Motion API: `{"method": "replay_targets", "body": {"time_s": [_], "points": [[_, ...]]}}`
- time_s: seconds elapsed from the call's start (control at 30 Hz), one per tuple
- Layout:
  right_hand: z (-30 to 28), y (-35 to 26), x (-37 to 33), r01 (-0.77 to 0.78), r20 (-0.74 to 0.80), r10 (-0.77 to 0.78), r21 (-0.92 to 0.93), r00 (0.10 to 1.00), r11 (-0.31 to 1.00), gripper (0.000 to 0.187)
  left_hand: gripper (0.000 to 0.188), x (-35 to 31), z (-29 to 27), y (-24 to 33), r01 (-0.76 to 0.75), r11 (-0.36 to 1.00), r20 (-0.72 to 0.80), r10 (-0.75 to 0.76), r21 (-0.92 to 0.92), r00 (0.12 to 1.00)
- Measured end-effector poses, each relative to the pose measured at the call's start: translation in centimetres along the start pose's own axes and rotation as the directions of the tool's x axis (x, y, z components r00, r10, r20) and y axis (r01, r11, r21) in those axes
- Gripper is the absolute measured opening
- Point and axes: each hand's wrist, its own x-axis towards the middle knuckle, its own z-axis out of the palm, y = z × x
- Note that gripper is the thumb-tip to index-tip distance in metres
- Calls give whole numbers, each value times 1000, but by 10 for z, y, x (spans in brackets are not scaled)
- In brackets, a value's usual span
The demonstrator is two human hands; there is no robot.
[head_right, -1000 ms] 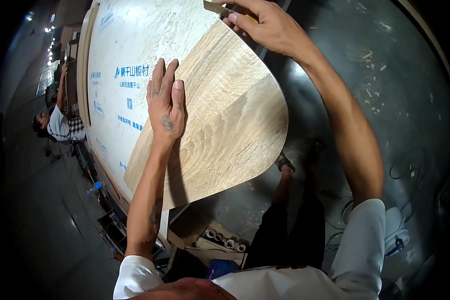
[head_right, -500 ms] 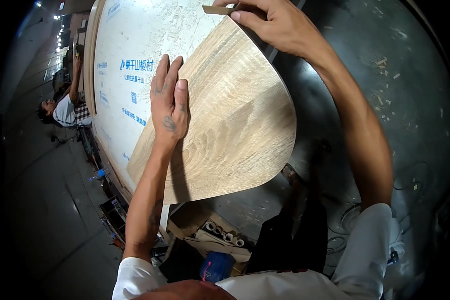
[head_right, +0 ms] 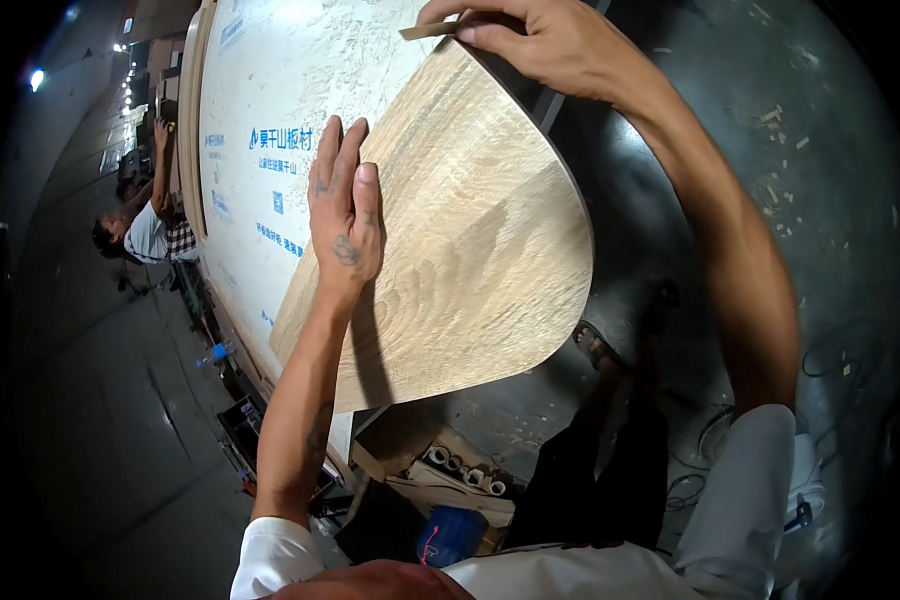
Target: The person uses a utility knife to trim the edges of several wood panels, running the blade along the curved and straight perimeters.
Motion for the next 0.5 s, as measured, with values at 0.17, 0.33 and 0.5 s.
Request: {"method": "replay_targets", "body": {"time_s": [0.17,0.33,0.5], "points": [[-10,0,1,112,136,-103,-63,985,992,28,45,0,-1,-4,-18,1000,-15,18,18,1000],[-8,11,-27,264,154,-242,-140,958,954,32,47,1,0,0,-15,1000,3,15,13,1000],[1,-3,-78,273,56,-272,-372,961,887,33,49,0,1,-2,-3,1000,17,3,14,1000]]}}
